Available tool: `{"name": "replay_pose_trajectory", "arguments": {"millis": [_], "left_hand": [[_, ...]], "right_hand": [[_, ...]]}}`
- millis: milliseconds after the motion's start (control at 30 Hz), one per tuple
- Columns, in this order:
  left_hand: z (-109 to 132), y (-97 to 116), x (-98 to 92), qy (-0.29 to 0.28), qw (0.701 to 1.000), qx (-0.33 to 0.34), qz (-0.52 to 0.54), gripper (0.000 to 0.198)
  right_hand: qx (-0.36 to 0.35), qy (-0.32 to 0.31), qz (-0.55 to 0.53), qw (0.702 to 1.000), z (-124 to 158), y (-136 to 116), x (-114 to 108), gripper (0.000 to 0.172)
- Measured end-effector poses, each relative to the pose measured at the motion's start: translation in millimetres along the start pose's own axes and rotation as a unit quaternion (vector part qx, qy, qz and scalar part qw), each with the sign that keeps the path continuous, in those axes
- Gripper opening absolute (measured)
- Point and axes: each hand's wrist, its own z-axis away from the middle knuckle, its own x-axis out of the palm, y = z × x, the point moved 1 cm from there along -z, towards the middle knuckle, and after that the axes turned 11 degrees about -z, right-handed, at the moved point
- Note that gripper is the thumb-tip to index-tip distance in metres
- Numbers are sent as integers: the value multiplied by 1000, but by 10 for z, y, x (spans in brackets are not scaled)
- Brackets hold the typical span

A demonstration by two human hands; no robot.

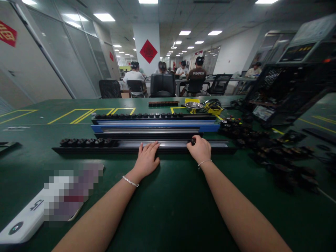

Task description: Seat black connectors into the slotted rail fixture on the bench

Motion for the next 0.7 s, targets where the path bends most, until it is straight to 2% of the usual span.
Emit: {"name": "replay_pose_trajectory", "arguments": {"millis": [700], "left_hand": [[-1, 6, -14, -4, 1000, 0, 1, 55]], "right_hand": [[5, -7, -1, 1000, -11, 26, -43, 30]]}}
